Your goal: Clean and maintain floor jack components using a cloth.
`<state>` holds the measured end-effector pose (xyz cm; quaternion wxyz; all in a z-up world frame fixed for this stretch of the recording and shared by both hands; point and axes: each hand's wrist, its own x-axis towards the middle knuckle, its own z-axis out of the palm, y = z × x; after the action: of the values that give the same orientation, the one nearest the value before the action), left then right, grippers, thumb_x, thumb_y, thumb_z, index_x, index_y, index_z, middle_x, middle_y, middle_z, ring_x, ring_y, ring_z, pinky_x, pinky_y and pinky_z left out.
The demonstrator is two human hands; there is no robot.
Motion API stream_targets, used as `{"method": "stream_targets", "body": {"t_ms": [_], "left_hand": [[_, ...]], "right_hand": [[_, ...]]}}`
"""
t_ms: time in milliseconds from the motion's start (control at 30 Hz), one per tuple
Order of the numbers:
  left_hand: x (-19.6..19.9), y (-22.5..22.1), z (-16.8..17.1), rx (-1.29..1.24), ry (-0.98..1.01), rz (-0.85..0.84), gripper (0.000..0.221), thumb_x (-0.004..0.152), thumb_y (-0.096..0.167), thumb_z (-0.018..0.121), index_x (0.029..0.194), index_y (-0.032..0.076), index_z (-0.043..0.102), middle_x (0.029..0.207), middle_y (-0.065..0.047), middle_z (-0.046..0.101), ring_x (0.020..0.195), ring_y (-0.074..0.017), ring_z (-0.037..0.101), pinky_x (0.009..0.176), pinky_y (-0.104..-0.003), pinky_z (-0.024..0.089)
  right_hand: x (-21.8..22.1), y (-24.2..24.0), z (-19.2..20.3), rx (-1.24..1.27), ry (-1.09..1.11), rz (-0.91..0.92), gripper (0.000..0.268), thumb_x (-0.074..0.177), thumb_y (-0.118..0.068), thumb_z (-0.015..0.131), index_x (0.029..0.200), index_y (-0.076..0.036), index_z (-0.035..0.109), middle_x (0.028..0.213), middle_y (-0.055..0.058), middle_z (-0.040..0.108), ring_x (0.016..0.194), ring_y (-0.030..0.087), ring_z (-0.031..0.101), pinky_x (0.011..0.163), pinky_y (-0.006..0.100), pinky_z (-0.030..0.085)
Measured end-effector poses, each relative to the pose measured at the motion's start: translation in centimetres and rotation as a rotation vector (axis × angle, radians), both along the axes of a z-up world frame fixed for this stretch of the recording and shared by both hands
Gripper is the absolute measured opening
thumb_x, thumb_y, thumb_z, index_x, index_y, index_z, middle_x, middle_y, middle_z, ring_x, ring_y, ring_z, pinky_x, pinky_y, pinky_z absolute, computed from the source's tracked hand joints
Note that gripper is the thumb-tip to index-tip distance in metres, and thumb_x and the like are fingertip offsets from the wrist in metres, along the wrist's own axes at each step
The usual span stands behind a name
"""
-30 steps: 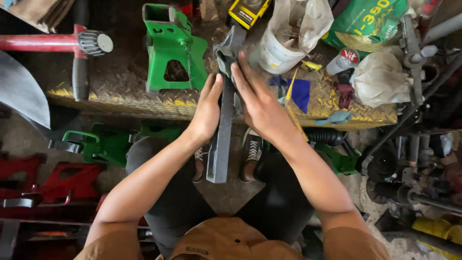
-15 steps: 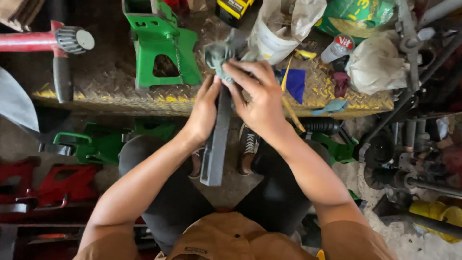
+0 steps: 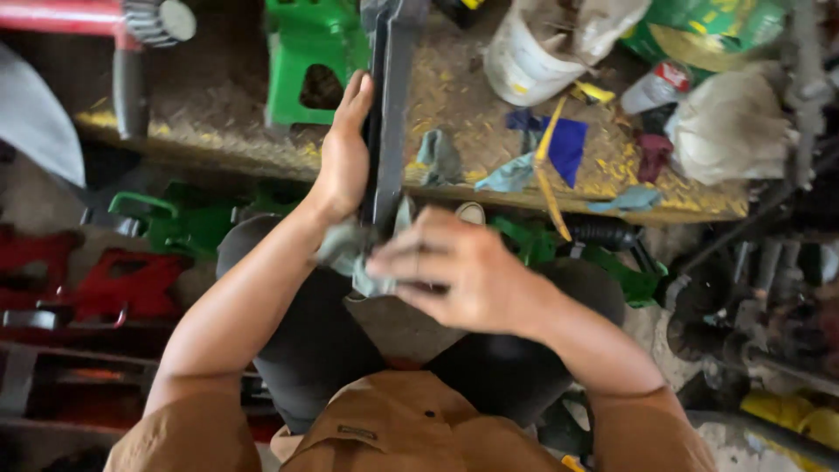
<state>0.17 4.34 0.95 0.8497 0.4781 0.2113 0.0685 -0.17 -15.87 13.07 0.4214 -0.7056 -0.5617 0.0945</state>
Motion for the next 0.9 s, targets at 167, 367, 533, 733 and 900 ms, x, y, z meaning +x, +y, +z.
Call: {"method": "stream_targets", "body": {"t_ms": [167,367,533,733,900], "left_hand": [[-0.3,-0.8,1.3,-0.257,0.038,0.006,0.069,0.109,0.044,0.049,0.165,0.004,0.035,0.124,-0.03,0.052,0.103,-0.0405,0.048,0.086,-0.053,0.039],[-0.7,-4.0,-3.1,0.082,-0.219,-0.18,0.061,0.108,0.049,0.042,0.148,0.002,0.045,0.136,-0.006,0.062,0.122,-0.0176,0.062,0.103,-0.035,0.05],[-0.9,-5.4,-5.2,-0.747,-0.362,-0.595,0.066,0.125,0.055,0.043,0.102,-0.005,0.058,0.088,-0.015,0.059,0.084,-0.035,0.073,0.08,-0.051,0.063],[-1.2,-5.3,11.6,-0.62,0.229,-0.328,0.033,0.098,0.024,0.044,0.123,0.002,0.041,0.091,-0.018,0.067,0.068,-0.0311,0.069,0.061,-0.041,0.058],[-2.3,-6.5,4.3,-0.264,-0.102,-0.422,0.05,0.098,0.028,0.056,0.132,-0.003,0.038,0.085,-0.017,0.063,0.055,-0.0284,0.061,0.049,-0.041,0.053]], "right_hand": [[1.2,0.3,-1.4,0.044,-0.154,0.164,0.051,0.08,-0.002,0.087,0.128,-0.011,0.072,0.123,0.006,0.07,0.096,0.024,0.061,0.086,0.036,0.056],[7.5,1.0,-2.0,0.135,-0.583,-0.515,0.038,0.092,-0.003,0.089,0.127,-0.011,0.076,0.123,0.005,0.074,0.109,0.027,0.063,0.097,0.042,0.054],[7.9,-0.5,-3.5,0.286,-0.437,-0.46,0.03,0.102,-0.008,0.086,0.129,-0.006,0.073,0.123,0.006,0.073,0.109,0.024,0.071,0.091,0.032,0.059],[8.8,-2.0,-3.6,0.659,0.263,-0.563,0.036,0.105,-0.018,0.077,0.135,-0.002,0.066,0.122,0.008,0.073,0.094,0.013,0.068,0.08,0.028,0.06],[8.6,-0.8,-3.6,0.418,0.063,-0.612,0.034,0.099,-0.004,0.079,0.126,0.004,0.061,0.121,0.013,0.064,0.1,0.016,0.057,0.09,0.028,0.048]]}}
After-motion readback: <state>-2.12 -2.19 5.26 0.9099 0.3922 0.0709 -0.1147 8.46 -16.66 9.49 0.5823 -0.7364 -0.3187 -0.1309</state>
